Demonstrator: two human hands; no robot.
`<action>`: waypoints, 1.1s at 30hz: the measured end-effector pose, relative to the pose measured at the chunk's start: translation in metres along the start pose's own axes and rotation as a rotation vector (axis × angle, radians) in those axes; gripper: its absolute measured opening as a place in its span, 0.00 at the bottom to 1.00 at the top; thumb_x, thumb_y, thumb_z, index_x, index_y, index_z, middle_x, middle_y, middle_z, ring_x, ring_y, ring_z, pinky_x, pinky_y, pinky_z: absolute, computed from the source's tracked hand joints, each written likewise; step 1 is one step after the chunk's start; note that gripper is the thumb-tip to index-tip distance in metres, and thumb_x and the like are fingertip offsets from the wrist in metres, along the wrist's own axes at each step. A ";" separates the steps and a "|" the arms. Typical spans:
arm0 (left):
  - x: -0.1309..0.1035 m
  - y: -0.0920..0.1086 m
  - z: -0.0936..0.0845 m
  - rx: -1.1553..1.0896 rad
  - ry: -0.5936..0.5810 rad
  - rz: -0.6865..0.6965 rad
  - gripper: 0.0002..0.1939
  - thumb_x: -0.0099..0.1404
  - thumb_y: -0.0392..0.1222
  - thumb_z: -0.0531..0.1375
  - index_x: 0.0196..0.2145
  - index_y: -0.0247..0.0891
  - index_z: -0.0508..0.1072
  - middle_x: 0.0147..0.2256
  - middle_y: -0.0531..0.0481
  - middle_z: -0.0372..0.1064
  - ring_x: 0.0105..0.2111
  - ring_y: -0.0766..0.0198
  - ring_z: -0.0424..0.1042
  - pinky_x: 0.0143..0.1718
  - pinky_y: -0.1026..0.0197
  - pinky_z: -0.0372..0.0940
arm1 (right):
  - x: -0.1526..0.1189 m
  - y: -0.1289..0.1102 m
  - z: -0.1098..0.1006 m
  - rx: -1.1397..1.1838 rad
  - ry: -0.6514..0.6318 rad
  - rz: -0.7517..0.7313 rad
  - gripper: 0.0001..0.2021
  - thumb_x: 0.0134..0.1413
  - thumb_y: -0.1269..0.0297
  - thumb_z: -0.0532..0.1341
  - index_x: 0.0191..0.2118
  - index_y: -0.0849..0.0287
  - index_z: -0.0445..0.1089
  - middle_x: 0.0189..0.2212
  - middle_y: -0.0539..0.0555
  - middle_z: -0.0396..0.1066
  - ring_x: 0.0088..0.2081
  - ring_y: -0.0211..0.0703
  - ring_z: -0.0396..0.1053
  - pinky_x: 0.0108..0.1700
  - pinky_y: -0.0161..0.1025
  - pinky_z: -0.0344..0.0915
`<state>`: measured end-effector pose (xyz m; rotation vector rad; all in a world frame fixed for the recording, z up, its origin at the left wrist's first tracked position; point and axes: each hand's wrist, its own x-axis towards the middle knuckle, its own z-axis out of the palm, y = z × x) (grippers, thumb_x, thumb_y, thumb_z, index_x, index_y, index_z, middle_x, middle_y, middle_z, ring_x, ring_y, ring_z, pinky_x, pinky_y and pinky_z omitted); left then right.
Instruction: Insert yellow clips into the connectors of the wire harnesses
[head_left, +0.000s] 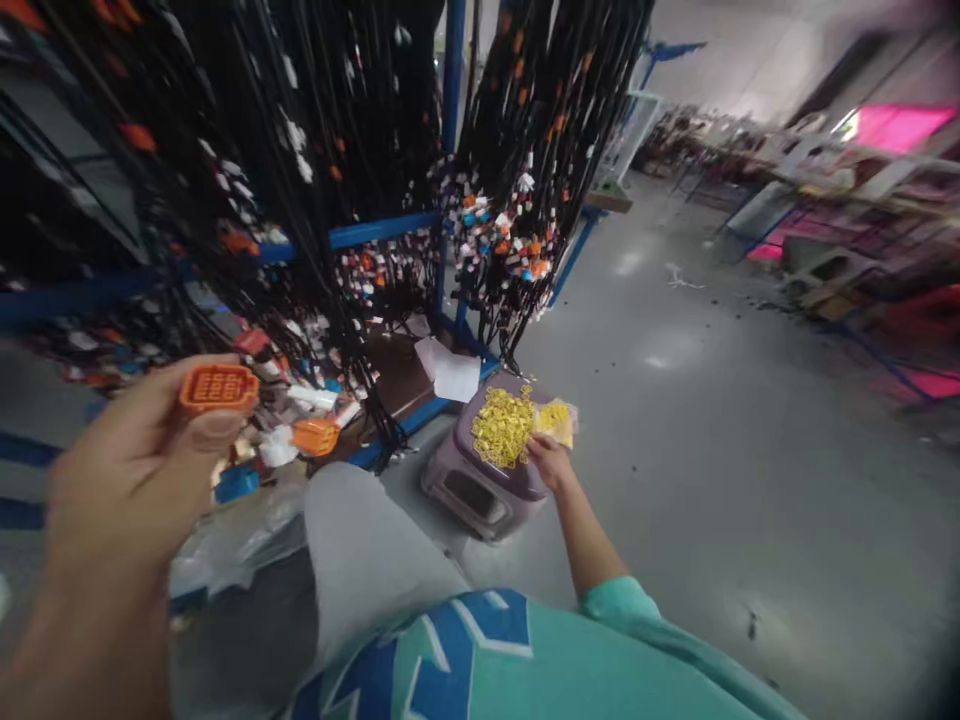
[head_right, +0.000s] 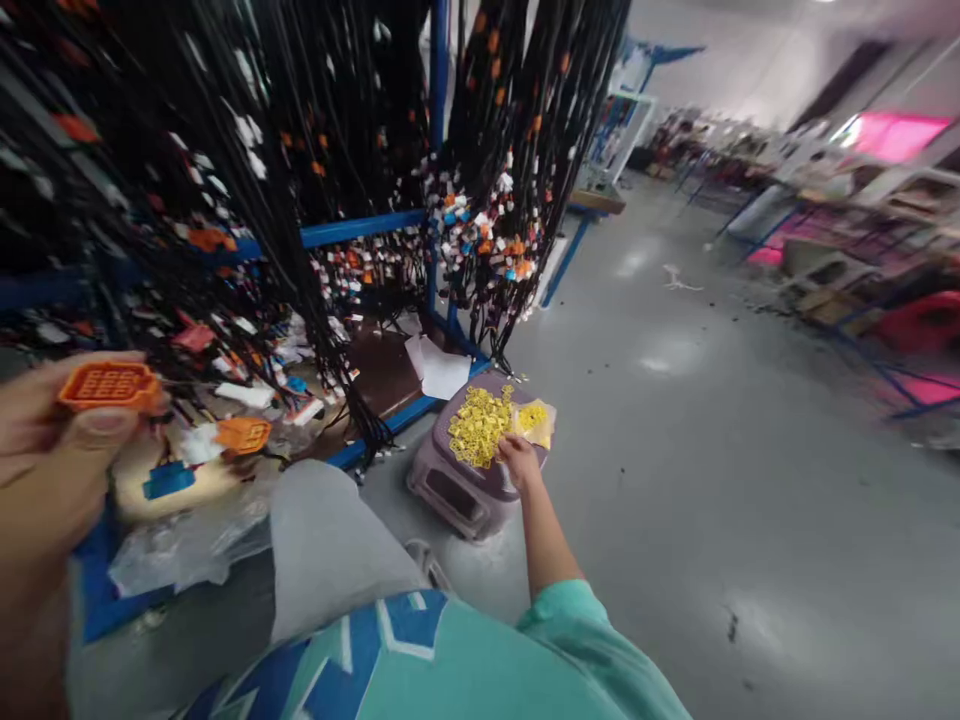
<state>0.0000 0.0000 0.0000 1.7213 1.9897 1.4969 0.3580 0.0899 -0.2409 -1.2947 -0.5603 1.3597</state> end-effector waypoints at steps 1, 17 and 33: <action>-0.002 0.007 0.000 -0.014 0.008 -0.033 0.21 0.58 0.51 0.57 0.46 0.37 0.73 0.37 0.49 0.73 0.33 0.63 0.71 0.33 0.64 0.64 | -0.002 -0.004 0.008 0.001 -0.032 -0.002 0.29 0.10 0.56 0.74 0.28 0.60 0.67 0.18 0.43 0.62 0.23 0.32 0.64 0.31 0.35 0.63; -0.011 -0.003 -0.017 0.042 -0.280 0.111 0.25 0.61 0.55 0.54 0.50 0.36 0.69 0.45 0.44 0.72 0.41 0.55 0.71 0.44 0.54 0.66 | -0.119 -0.091 0.145 -0.125 -0.742 -0.321 0.14 0.37 0.62 0.70 0.34 0.56 0.73 0.22 0.46 0.70 0.24 0.34 0.70 0.28 0.34 0.68; -0.013 -0.004 -0.016 0.043 -0.356 0.323 0.21 0.67 0.52 0.50 0.52 0.38 0.66 0.48 0.43 0.70 0.47 0.56 0.68 0.49 0.53 0.63 | -0.171 -0.119 0.218 -0.252 -0.957 -0.652 0.05 0.52 0.61 0.61 0.35 0.55 0.71 0.36 0.51 0.69 0.35 0.38 0.68 0.39 0.40 0.69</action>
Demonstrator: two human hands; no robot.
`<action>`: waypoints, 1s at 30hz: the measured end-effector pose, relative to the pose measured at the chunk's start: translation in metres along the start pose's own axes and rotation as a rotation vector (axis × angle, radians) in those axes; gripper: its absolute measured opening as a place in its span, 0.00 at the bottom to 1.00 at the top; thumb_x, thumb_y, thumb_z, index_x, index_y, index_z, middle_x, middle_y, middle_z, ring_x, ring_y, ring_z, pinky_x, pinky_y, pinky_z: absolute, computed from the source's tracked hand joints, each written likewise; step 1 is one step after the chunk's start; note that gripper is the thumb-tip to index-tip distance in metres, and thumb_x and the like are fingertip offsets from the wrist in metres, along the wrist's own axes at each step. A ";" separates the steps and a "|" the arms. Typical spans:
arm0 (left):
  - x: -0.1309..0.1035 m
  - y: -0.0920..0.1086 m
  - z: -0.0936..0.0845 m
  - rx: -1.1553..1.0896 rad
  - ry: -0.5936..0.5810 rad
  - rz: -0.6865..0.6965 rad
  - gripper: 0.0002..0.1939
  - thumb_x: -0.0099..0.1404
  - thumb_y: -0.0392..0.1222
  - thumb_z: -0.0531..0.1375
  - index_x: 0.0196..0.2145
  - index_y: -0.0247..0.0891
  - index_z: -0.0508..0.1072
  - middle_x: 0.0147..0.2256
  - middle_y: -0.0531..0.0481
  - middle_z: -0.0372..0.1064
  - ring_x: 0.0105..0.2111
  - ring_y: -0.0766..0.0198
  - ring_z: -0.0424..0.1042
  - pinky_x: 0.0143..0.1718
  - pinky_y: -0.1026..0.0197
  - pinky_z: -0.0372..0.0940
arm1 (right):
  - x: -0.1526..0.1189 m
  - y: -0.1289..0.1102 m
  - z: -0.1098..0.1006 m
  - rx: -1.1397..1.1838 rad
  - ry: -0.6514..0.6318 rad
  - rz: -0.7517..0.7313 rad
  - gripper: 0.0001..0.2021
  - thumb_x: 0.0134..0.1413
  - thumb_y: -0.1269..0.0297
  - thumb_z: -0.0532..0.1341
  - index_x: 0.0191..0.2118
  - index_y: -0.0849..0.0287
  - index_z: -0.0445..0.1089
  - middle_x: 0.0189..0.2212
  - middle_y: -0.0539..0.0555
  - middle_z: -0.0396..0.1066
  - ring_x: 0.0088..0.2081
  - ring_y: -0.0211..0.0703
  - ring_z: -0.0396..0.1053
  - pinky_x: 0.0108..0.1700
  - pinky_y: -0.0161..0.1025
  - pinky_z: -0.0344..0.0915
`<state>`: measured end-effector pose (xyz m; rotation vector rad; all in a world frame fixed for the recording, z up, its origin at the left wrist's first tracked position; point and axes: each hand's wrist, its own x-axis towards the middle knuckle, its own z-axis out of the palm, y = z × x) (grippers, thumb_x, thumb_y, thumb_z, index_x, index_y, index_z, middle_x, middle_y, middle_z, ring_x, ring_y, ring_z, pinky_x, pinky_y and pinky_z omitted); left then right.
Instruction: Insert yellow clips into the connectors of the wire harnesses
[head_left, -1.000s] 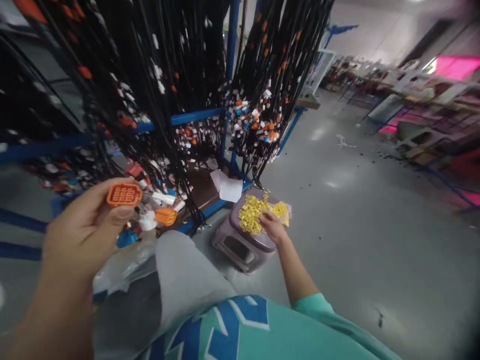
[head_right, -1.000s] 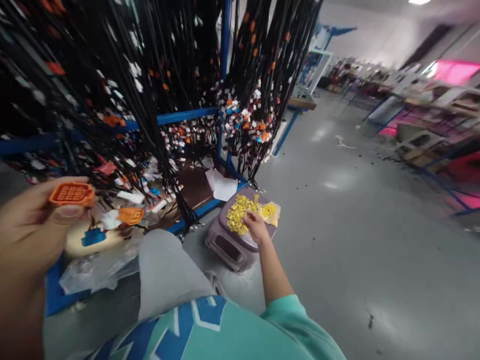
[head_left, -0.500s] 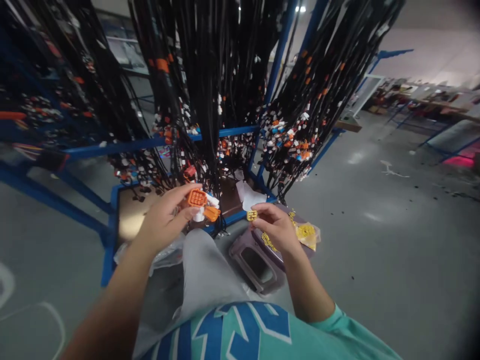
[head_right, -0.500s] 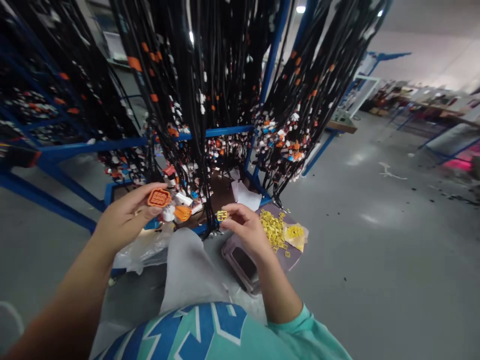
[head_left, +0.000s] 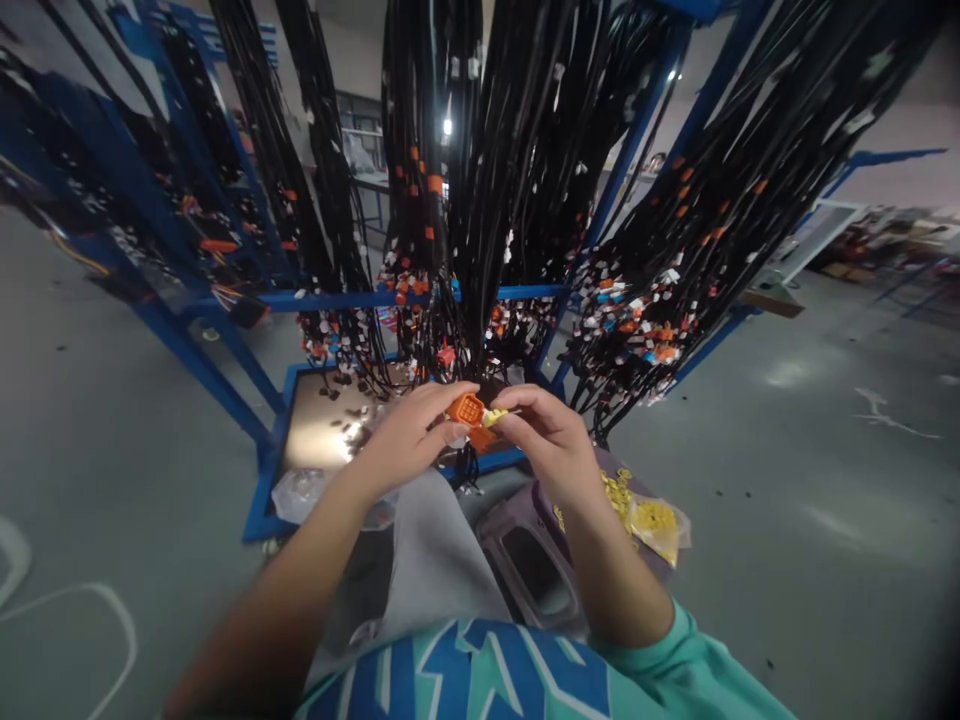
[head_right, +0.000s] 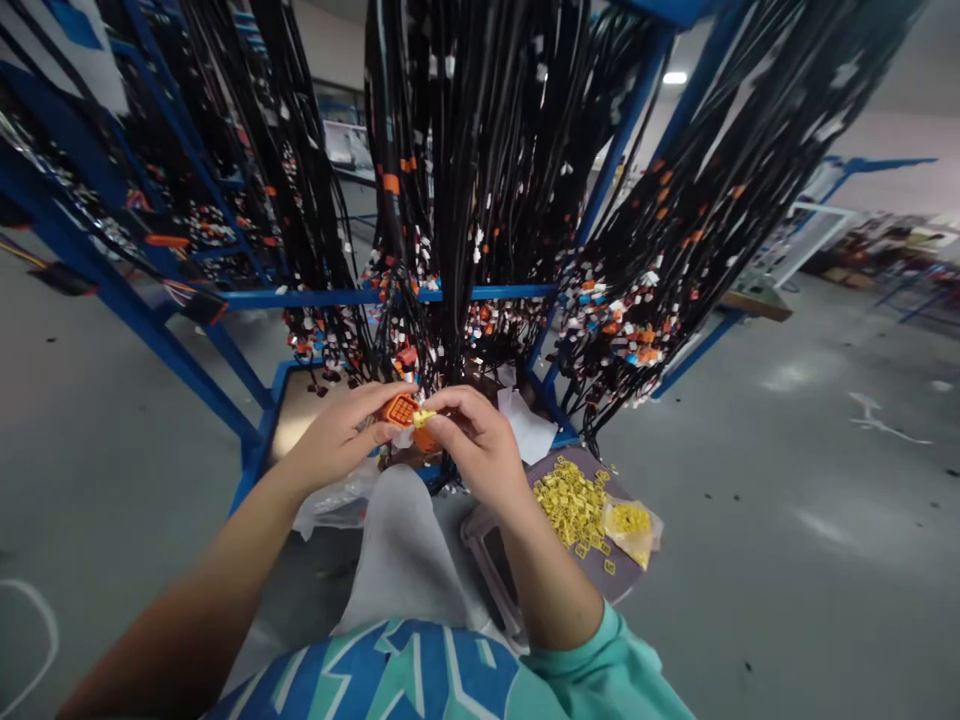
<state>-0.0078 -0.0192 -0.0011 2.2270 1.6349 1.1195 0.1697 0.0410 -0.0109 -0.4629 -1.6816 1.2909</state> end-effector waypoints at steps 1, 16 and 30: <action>0.000 0.000 0.000 -0.002 -0.003 -0.002 0.21 0.67 0.51 0.50 0.52 0.39 0.66 0.48 0.43 0.70 0.47 0.56 0.67 0.49 0.52 0.63 | 0.002 -0.001 0.001 -0.035 -0.004 -0.015 0.05 0.53 0.61 0.61 0.35 0.55 0.71 0.36 0.52 0.68 0.36 0.38 0.68 0.39 0.40 0.68; 0.005 0.004 -0.003 -0.059 -0.085 0.108 0.18 0.68 0.48 0.49 0.52 0.41 0.67 0.47 0.45 0.70 0.43 0.58 0.67 0.45 0.53 0.63 | 0.019 -0.005 0.002 -0.180 -0.141 -0.117 0.05 0.52 0.65 0.61 0.34 0.54 0.74 0.32 0.51 0.68 0.36 0.38 0.65 0.39 0.38 0.63; 0.000 0.009 -0.004 0.040 -0.069 0.084 0.16 0.63 0.35 0.54 0.48 0.37 0.70 0.38 0.45 0.71 0.38 0.59 0.68 0.40 0.55 0.64 | 0.013 0.009 0.011 0.219 -0.135 0.292 0.19 0.43 0.60 0.66 0.43 0.54 0.63 0.35 0.49 0.65 0.28 0.32 0.65 0.28 0.33 0.65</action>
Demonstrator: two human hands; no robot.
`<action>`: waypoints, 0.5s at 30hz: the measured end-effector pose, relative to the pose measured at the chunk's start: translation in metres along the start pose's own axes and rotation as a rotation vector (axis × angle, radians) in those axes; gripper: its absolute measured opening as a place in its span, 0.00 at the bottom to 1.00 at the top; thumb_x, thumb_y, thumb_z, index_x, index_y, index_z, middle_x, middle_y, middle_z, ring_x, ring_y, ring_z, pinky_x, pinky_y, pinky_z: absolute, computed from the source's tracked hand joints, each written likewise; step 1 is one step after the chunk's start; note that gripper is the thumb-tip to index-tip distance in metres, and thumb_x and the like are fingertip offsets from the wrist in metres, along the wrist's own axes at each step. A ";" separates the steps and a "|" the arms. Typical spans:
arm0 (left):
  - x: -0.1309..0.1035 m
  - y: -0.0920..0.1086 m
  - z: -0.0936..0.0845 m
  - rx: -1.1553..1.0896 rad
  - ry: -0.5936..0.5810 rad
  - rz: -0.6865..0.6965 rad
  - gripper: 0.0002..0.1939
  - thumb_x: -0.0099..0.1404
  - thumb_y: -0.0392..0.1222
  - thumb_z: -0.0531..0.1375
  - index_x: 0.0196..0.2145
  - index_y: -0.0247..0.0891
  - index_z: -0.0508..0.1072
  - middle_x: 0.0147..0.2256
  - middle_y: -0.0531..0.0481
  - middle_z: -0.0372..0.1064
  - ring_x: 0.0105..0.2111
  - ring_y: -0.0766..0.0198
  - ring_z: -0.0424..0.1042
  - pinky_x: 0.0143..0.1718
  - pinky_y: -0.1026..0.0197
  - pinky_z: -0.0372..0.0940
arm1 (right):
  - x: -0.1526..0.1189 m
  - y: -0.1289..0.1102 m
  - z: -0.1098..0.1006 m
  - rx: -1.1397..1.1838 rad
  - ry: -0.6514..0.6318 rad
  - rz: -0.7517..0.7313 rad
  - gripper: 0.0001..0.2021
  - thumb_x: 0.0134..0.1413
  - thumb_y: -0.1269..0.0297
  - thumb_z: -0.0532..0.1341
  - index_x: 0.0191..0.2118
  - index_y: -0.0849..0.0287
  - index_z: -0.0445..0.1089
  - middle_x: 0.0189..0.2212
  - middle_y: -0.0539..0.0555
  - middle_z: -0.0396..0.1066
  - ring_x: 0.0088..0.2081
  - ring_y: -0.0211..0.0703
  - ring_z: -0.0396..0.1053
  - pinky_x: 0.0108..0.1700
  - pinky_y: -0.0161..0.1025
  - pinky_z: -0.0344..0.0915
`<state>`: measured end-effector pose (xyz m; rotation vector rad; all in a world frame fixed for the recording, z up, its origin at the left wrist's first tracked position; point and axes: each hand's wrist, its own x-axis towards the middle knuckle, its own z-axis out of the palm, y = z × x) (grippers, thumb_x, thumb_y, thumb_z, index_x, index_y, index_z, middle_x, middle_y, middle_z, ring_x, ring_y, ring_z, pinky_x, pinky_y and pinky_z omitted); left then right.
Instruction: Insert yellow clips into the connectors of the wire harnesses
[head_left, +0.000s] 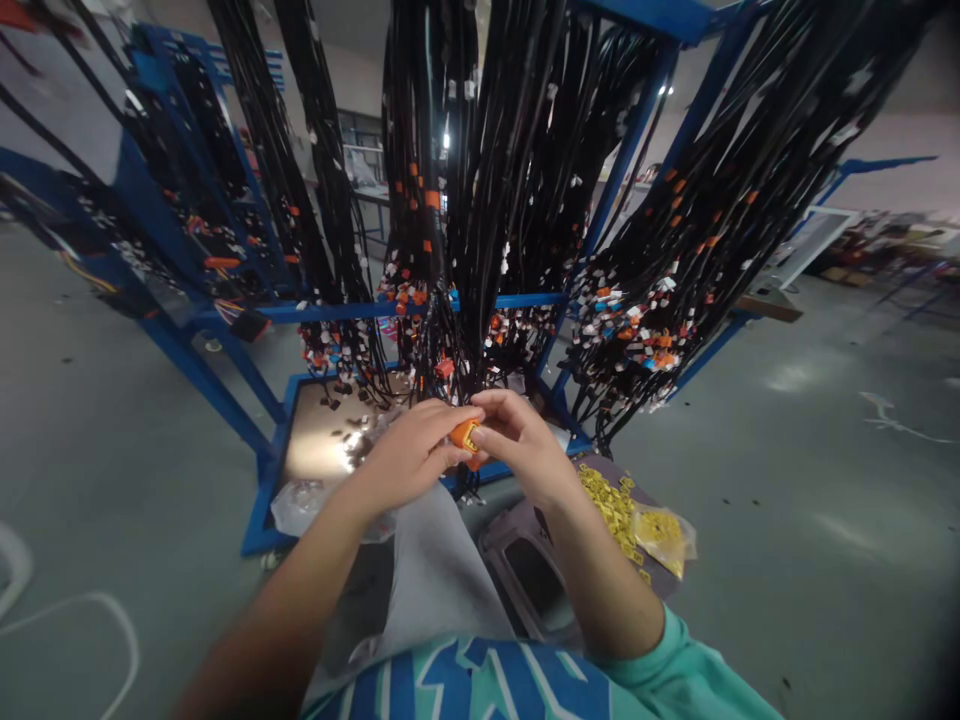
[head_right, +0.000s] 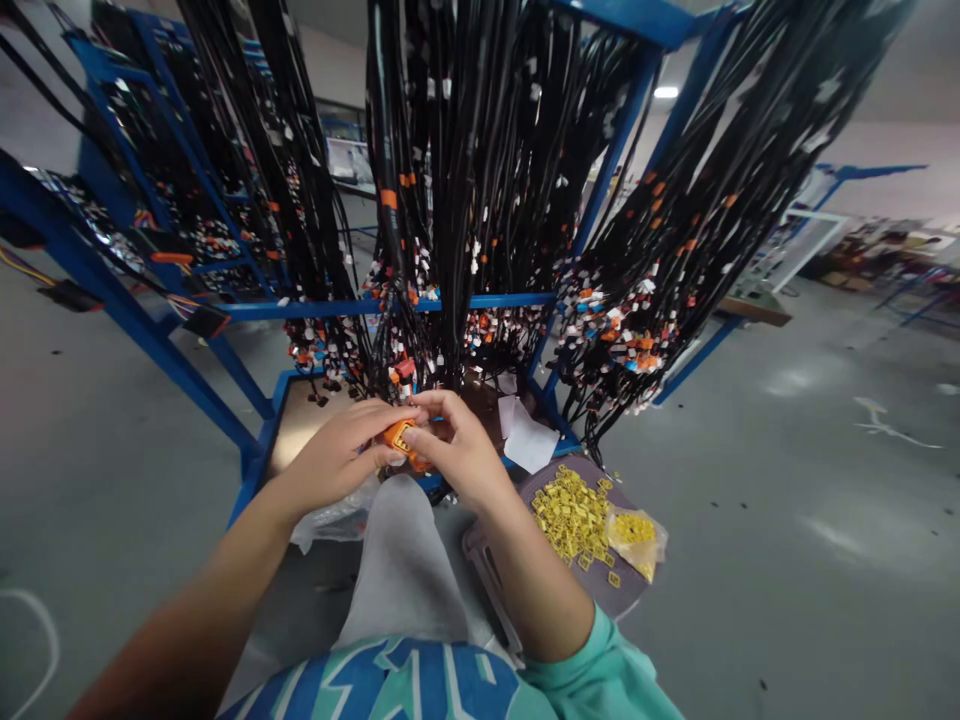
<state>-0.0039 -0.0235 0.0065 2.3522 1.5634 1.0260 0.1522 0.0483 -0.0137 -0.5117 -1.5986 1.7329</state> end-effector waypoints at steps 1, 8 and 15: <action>-0.001 0.000 0.000 0.005 0.011 0.020 0.15 0.63 0.36 0.54 0.48 0.37 0.70 0.38 0.45 0.71 0.37 0.59 0.68 0.39 0.56 0.64 | 0.000 0.000 0.000 0.018 -0.008 0.004 0.20 0.42 0.59 0.67 0.43 0.54 0.64 0.35 0.49 0.65 0.27 0.32 0.65 0.28 0.33 0.66; -0.001 0.007 -0.002 0.035 0.035 0.025 0.13 0.63 0.36 0.53 0.45 0.38 0.71 0.35 0.47 0.72 0.35 0.60 0.68 0.35 0.58 0.63 | -0.001 0.008 0.005 0.055 0.060 -0.094 0.18 0.39 0.56 0.69 0.38 0.54 0.68 0.31 0.48 0.67 0.31 0.35 0.66 0.31 0.33 0.66; -0.001 0.008 -0.002 0.022 0.024 0.024 0.14 0.64 0.38 0.51 0.46 0.39 0.71 0.35 0.48 0.72 0.35 0.60 0.67 0.36 0.57 0.62 | -0.004 0.007 0.008 0.038 0.096 -0.095 0.17 0.40 0.57 0.68 0.39 0.53 0.69 0.33 0.49 0.69 0.33 0.37 0.67 0.33 0.35 0.66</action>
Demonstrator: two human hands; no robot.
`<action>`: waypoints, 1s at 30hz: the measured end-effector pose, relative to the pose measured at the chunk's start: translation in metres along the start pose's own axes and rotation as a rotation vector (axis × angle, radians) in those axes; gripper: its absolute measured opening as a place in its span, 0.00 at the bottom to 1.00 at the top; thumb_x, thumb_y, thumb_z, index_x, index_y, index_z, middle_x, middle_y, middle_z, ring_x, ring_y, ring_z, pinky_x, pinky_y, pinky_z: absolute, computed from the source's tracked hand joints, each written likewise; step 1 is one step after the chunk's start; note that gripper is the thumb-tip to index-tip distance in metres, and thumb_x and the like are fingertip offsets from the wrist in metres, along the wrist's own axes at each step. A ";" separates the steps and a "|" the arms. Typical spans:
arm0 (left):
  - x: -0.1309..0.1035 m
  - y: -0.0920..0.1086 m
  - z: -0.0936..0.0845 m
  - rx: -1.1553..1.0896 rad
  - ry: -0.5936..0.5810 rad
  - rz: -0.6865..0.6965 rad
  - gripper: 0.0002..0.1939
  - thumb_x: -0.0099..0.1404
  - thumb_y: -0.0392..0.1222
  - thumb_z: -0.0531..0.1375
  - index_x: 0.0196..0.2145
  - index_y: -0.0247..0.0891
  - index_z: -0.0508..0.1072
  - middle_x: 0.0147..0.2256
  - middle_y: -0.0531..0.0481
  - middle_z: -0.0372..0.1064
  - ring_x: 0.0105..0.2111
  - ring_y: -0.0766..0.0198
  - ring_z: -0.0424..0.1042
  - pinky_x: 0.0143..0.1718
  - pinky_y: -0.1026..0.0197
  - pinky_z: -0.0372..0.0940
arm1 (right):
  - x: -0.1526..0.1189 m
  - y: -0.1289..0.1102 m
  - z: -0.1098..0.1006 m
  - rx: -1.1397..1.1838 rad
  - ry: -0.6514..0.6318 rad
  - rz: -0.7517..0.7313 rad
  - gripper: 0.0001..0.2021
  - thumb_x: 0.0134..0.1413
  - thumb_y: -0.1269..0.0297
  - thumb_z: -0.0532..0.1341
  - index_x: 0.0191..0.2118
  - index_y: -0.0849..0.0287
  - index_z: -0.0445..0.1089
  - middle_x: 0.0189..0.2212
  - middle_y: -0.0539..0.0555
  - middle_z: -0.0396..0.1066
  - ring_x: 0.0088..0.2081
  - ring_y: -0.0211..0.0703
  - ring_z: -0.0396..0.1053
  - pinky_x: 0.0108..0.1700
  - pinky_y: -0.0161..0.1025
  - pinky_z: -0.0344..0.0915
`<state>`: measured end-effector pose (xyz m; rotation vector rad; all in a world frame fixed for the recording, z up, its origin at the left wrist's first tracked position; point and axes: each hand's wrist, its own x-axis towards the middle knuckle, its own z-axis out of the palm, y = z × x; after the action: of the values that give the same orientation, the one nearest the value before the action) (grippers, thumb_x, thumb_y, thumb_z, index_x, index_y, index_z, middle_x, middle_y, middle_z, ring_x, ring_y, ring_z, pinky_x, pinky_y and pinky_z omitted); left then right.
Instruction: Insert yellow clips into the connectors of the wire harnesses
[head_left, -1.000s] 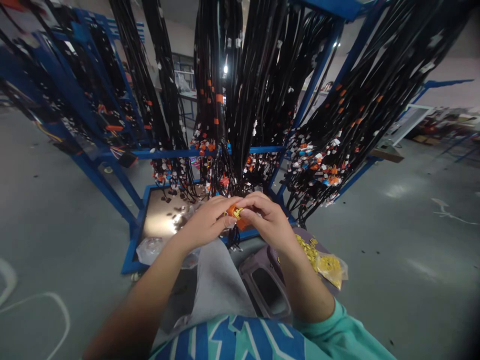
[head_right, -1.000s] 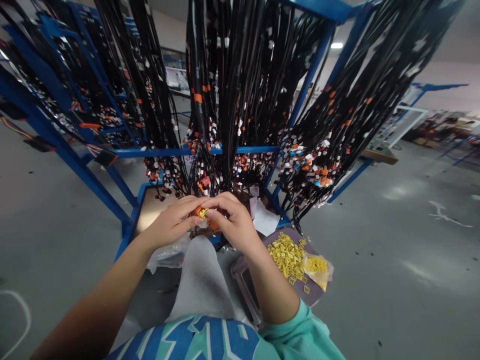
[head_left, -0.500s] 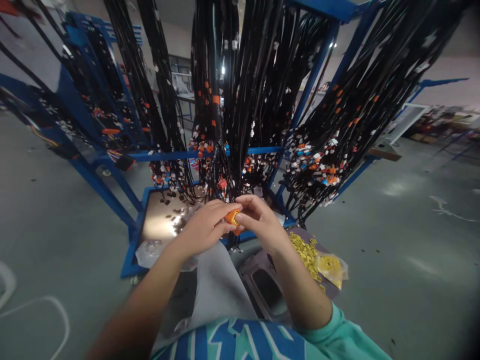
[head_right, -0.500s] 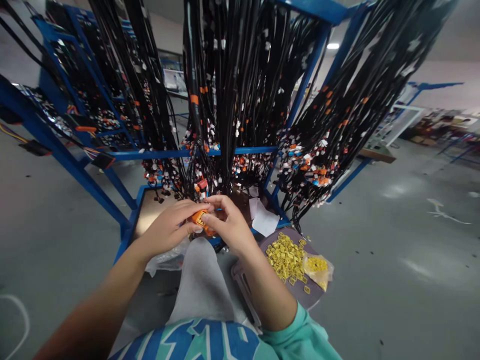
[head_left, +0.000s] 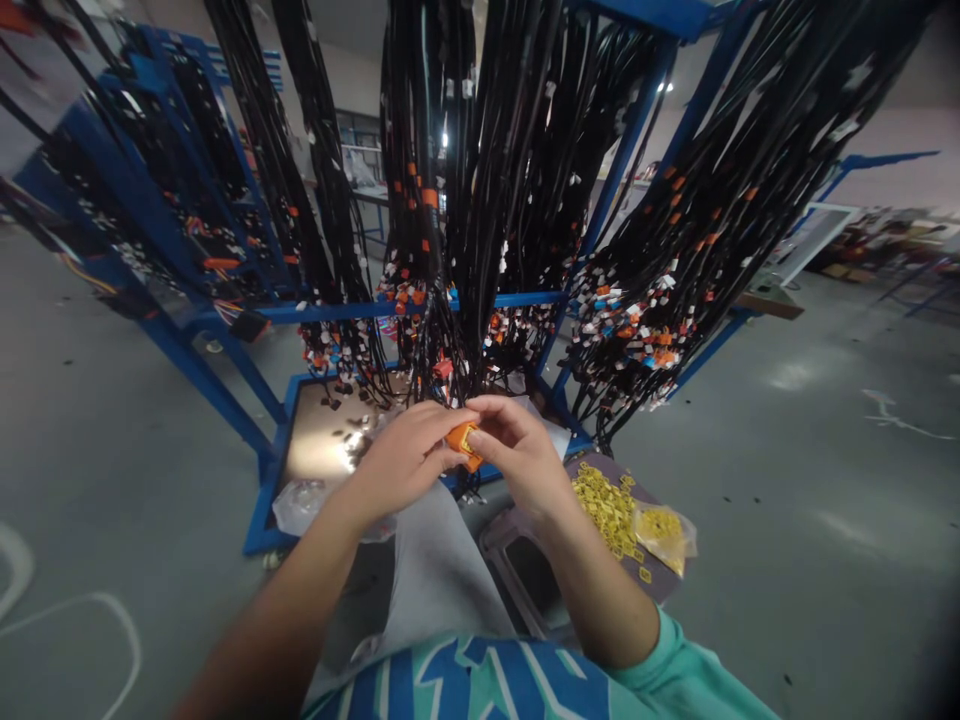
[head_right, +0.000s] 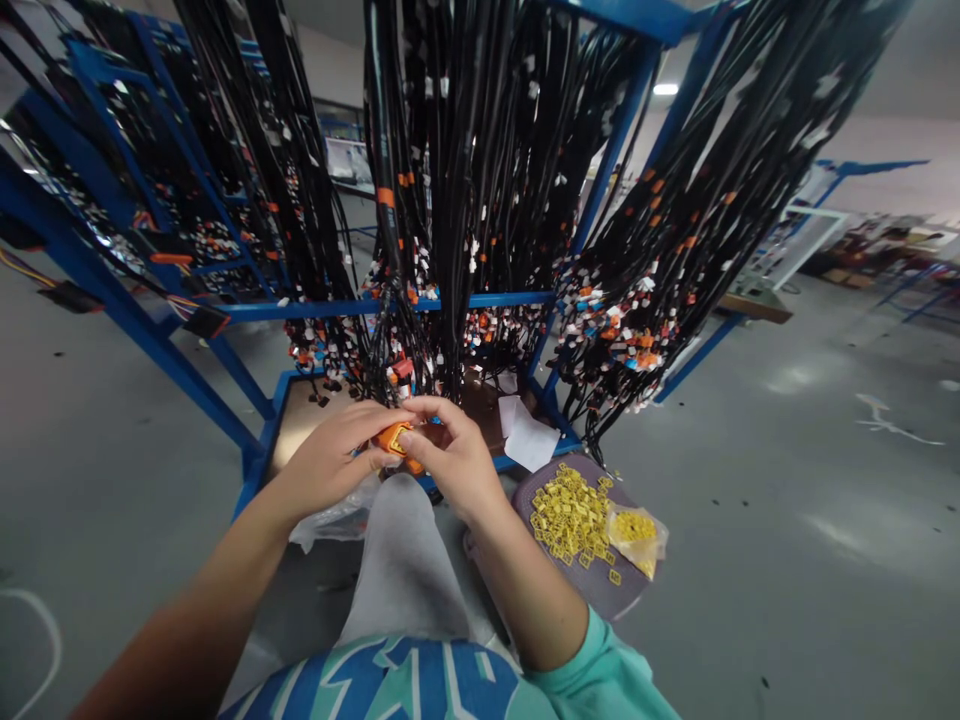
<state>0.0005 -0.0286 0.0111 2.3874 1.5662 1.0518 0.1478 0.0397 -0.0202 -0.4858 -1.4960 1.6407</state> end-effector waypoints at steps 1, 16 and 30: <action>0.000 0.000 0.001 0.000 0.005 0.006 0.14 0.64 0.38 0.51 0.45 0.39 0.71 0.35 0.48 0.72 0.34 0.60 0.67 0.36 0.57 0.62 | -0.001 0.000 0.000 -0.006 0.009 0.000 0.17 0.40 0.58 0.68 0.40 0.53 0.69 0.33 0.49 0.69 0.33 0.37 0.67 0.33 0.35 0.67; -0.003 0.003 0.005 0.029 0.020 -0.016 0.12 0.66 0.40 0.49 0.42 0.39 0.71 0.33 0.48 0.72 0.34 0.60 0.67 0.35 0.58 0.62 | 0.000 -0.004 -0.003 0.159 -0.097 0.126 0.19 0.36 0.62 0.70 0.39 0.51 0.73 0.33 0.48 0.70 0.30 0.36 0.68 0.29 0.34 0.70; -0.007 0.000 0.008 0.056 0.073 0.084 0.11 0.67 0.39 0.51 0.41 0.38 0.70 0.32 0.48 0.72 0.33 0.60 0.67 0.34 0.58 0.63 | 0.002 0.002 -0.003 0.248 -0.154 0.120 0.19 0.35 0.72 0.67 0.39 0.50 0.73 0.30 0.46 0.69 0.26 0.33 0.67 0.25 0.31 0.69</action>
<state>0.0036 -0.0325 0.0017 2.4990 1.5500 1.1385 0.1483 0.0434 -0.0220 -0.3234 -1.3689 1.9656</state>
